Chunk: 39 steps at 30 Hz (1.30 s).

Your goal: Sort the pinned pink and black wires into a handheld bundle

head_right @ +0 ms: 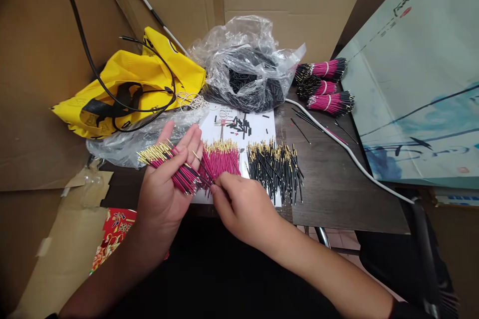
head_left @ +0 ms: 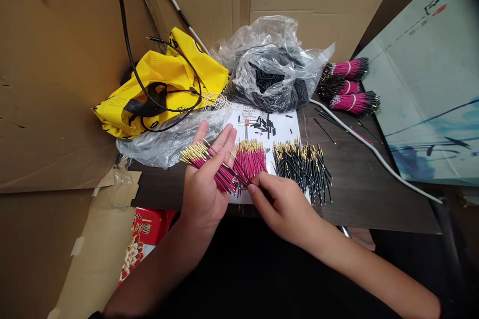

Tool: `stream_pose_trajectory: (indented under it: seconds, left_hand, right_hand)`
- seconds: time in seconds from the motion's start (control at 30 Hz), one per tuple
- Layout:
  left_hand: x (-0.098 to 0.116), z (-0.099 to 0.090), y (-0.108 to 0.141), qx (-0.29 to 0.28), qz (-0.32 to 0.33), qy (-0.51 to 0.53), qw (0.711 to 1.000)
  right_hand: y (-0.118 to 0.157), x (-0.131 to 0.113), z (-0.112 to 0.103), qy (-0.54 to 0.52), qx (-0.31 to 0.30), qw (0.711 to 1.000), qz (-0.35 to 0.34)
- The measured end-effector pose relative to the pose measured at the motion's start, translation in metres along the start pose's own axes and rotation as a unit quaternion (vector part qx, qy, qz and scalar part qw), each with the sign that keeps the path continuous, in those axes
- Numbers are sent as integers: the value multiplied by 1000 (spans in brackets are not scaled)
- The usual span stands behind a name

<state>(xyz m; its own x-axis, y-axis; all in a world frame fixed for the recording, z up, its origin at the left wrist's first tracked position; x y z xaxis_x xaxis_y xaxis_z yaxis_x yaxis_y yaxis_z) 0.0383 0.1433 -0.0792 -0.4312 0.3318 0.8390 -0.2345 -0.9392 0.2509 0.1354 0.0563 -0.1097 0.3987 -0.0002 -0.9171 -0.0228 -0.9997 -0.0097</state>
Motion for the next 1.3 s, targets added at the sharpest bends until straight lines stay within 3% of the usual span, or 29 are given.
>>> stream_pose_trajectory:
  seconds: [0.27, 0.4, 0.57, 0.7, 0.83, 0.93, 1.03, 1.1, 1.17, 1.23, 1.3]
  left_hand:
    - [21, -5, -13, 5, 29, 0, 1000]
    - [28, -12, -15, 29, 29, 8, 999]
    - [22, -15, -11, 33, 10, 11, 999]
    - [11, -15, -7, 26, -16, 9, 999]
    - [2, -10, -5, 16, -39, 5, 999]
    - [-4, -6, -1, 15, -60, -2, 998]
    - [-10, -1, 3, 1, -79, 0, 997]
    - [-15, 4, 6, -20, -91, 9, 996]
    - [-20, 9, 8, -45, -103, 20, 993]
    - [-23, 13, 10, -67, -107, 31, 991]
    - [-26, 17, 12, -82, -111, 39, 990]
  right_hand:
    - [13, 9, -11, -48, -38, 998, 21]
    - [28, 25, -34, -47, -38, 996, 60]
    - [57, 71, -92, 35, 118, 981, 148]
    - [79, 90, -124, 208, 249, 931, 167]
    - [75, 88, -103, 381, 202, 896, 109]
    - [73, 89, -89, 407, 166, 894, 89]
    - [73, 84, -93, 403, 200, 889, 90]
    - [70, 74, -98, 365, 232, 898, 86]
    - [60, 60, -95, 269, 237, 931, 72]
    - [43, 42, -81, 142, 196, 969, 48]
    - [21, 22, -55, 31, 111, 993, 26]
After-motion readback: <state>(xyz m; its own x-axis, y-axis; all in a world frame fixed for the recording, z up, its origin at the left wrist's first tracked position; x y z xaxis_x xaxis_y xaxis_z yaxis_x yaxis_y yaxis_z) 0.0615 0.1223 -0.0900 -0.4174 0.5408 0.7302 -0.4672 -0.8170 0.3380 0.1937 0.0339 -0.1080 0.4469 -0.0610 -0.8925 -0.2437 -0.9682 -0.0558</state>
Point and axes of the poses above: each hand's wrist, its own y-axis away from the middle knuckle, its own z-axis out of the palm, x = y × z, the point moved 9 cm from there along -y, towards the middle knuckle, and after that the axes turned 7 degrees about y, right-handed, at the moved point
